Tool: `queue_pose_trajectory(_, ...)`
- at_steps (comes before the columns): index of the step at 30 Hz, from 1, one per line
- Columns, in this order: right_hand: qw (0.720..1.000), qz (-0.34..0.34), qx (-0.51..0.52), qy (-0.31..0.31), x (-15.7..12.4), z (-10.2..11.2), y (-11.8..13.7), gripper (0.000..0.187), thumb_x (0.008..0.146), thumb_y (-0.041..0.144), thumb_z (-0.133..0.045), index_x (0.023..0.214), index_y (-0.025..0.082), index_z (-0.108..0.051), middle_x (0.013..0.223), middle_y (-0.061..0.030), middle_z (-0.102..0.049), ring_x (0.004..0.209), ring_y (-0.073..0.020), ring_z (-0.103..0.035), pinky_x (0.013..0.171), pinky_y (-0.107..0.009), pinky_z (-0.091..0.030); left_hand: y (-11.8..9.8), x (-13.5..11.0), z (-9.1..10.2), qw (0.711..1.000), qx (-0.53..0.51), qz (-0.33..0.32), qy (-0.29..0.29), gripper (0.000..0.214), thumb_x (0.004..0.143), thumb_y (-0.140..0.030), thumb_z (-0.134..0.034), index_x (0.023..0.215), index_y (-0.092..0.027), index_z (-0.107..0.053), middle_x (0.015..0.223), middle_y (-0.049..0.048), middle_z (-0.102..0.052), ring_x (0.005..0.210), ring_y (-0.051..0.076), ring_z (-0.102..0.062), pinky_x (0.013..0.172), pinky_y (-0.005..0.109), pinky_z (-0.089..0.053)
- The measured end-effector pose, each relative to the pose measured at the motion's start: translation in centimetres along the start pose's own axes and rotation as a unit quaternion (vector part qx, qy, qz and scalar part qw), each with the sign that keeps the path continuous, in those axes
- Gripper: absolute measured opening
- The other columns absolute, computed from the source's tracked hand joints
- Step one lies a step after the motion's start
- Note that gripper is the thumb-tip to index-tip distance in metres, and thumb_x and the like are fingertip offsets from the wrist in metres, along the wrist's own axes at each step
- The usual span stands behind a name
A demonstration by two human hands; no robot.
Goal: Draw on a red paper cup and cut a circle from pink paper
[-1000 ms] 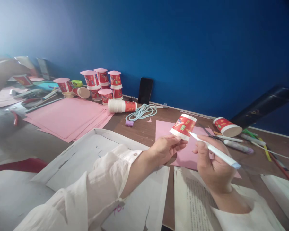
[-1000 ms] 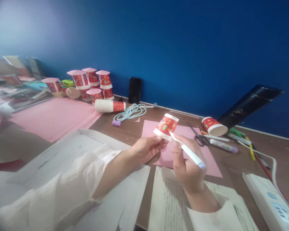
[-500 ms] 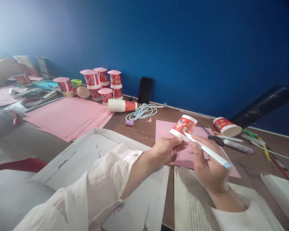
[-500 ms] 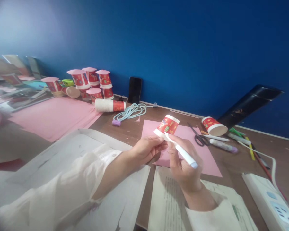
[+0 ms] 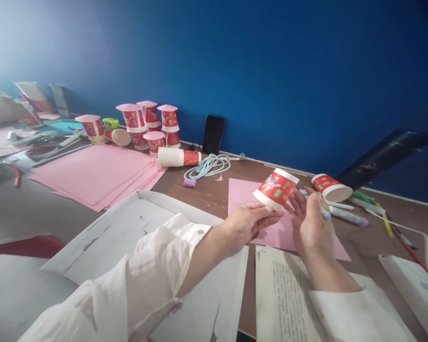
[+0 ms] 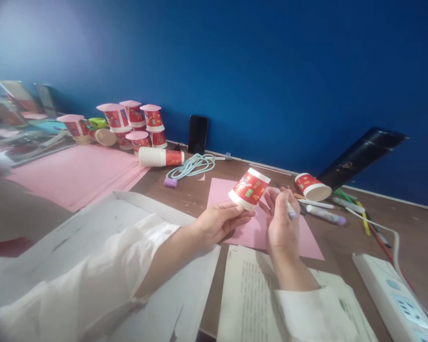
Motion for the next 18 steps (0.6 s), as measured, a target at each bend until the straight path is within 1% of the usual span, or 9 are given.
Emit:
queue_pose_trajectory(2,1.0,-0.008,-0.005,0.02,-0.1,-0.4,0.2,0.057,0.083,0.061,-0.056,0.124,0.023,-0.05,0.112,-0.0088,-0.066,0.098,-0.0219,-0.066,0.077,-0.039,-0.056,0.2,-0.1,-0.2,1.0,-0.003,0.0,0.019,0.017,0.08,-0.017,-0.067,0.094,-0.008,-0.072,0.096,0.012,-0.073,0.093,0.015,-0.068,0.098,0.028,-0.046)
queue_pose_trajectory(4,0.998,-0.008,-0.051,0.034,-0.6,-0.8,0.8,0.055,0.079,0.06,-0.062,0.118,0.021,-0.055,0.106,-0.0073,-0.068,0.092,-0.0215,-0.067,0.076,-0.036,-0.055,0.3,-0.3,-0.4,0.999,0.004,0.008,0.033,0.019,0.078,-0.02,-0.071,0.092,-0.007,-0.073,0.095,0.0127,-0.073,0.093,0.016,-0.068,0.1,0.031,-0.045)
queue_pose_trajectory(5,0.996,-0.004,-0.084,0.038,-0.9,-1.0,1.1,0.053,0.078,0.06,-0.064,0.112,0.02,-0.059,0.103,-0.0068,-0.068,0.089,-0.0213,-0.067,0.075,-0.035,-0.054,0.3,-0.4,-0.5,0.999,0.011,0.016,0.036,0.02,0.077,-0.022,-0.073,0.091,-0.007,-0.073,0.094,0.0126,-0.073,0.092,0.017,-0.068,0.101,0.032,-0.045)
queue_pose_trajectory(6,0.99,0.001,-0.126,0.057,-1.2,-1.2,1.5,0.05,0.078,0.06,-0.063,0.106,0.018,-0.062,0.099,-0.0071,-0.068,0.087,-0.0213,-0.066,0.074,-0.034,-0.053,0.3,-0.5,-0.5,0.999,0.017,0.023,0.036,0.022,0.075,-0.022,-0.075,0.09,-0.007,-0.073,0.093,0.0123,-0.073,0.091,0.017,-0.068,0.101,0.032,-0.045)
queue_pose_trajectory(9,0.975,0.031,-0.211,0.064,-1.5,-1.1,2.2,0.05,0.083,0.063,-0.054,0.098,0.016,-0.065,0.094,-0.0085,-0.069,0.086,-0.0217,-0.065,0.073,-0.033,-0.051,0.1,-0.9,-0.7,0.998,0.016,0.038,0.036,0.021,0.073,-0.018,-0.076,0.091,-0.008,-0.073,0.092,0.01,-0.073,0.089,0.014,-0.067,0.1,0.03,-0.046)
queue_pose_trajectory(11,0.97,0.06,-0.227,0.057,-1.3,-0.8,2.2,0.051,0.085,0.063,-0.051,0.099,0.017,-0.066,0.094,-0.0096,-0.07,0.088,-0.0231,-0.064,0.074,-0.034,-0.05,-0.1,-1.0,-0.8,0.998,-0.004,0.043,0.036,0.019,0.074,-0.015,-0.076,0.091,-0.008,-0.073,0.092,0.0089,-0.072,0.088,0.013,-0.067,0.099,0.028,-0.046)
queue_pose_trajectory(14,0.968,0.091,-0.231,0.046,-0.9,-0.5,1.7,0.051,0.085,0.063,-0.05,0.103,0.018,-0.064,0.097,-0.0099,-0.07,0.094,-0.0246,-0.064,0.079,-0.036,-0.05,-0.2,-0.9,-0.8,0.999,-0.036,0.032,0.021,0.016,0.075,-0.017,-0.075,0.088,-0.007,-0.072,0.088,0.0092,-0.071,0.084,0.012,-0.066,0.096,0.028,-0.047)
queue_pose_trajectory(18,0.971,0.098,-0.211,0.051,-0.8,-0.5,1.0,0.049,0.083,0.063,-0.054,0.105,0.02,-0.063,0.101,-0.0086,-0.069,0.097,-0.0245,-0.064,0.082,-0.037,-0.051,0.1,-0.6,-0.6,0.998,-0.054,0.013,0.002,0.015,0.08,-0.018,-0.07,0.088,-0.006,-0.071,0.082,0.0092,-0.07,0.078,0.013,-0.066,0.092,0.028,-0.049)
Point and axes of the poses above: each hand's wrist, its own x-axis towards the middle knuckle, its own z-axis out of the back of the hand, y = z × x, the point moved 2 cm from there along x, towards the middle knuckle
